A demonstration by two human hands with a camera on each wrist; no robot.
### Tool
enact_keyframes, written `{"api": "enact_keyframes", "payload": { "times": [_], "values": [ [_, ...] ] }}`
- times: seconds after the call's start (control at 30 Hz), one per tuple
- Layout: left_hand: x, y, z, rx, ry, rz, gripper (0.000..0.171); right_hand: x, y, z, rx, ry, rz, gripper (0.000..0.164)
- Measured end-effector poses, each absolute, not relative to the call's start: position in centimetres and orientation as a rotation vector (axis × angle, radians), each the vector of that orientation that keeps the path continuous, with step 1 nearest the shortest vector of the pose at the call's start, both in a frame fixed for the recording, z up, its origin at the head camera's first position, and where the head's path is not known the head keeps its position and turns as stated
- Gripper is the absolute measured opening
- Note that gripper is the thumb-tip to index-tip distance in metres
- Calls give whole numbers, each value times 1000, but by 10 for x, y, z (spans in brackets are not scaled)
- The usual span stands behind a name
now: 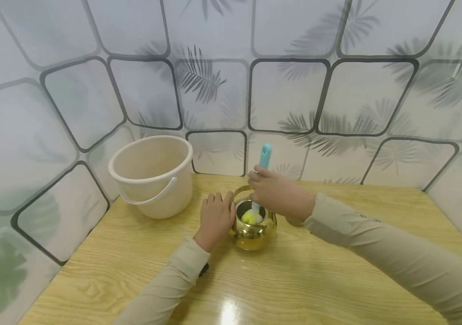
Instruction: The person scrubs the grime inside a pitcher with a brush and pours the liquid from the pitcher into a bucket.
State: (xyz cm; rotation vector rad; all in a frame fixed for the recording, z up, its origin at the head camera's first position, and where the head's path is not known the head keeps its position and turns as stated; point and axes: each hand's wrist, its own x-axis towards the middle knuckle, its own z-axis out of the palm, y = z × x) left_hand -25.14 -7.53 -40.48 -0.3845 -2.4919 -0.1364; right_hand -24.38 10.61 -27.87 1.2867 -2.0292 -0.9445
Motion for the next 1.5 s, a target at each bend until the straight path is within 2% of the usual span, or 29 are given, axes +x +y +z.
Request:
{"api": "enact_keyframes", "payload": {
  "times": [0.23,0.43,0.87,1.33,1.5],
  "values": [
    [-252,-76,-405,-397,-2507,-137,20,-242,106,-283,1276,-2075,-905,31],
    [-253,-76,-405,-406,-2512,-158,20,-245,107,-288,1250,-2109,-848,32],
    [-252,-76,-403,-429,-2515,-168,16,-254,103,-292,1188,-2039,-835,26],
    [-252,-76,-403,-418,-2515,-185,15,-258,111,-295,1146,-1962,-924,7],
    [-252,-76,-404,-408,-2525,-186,18,-253,114,-294,1137,-1962,-908,8]
  ]
}}
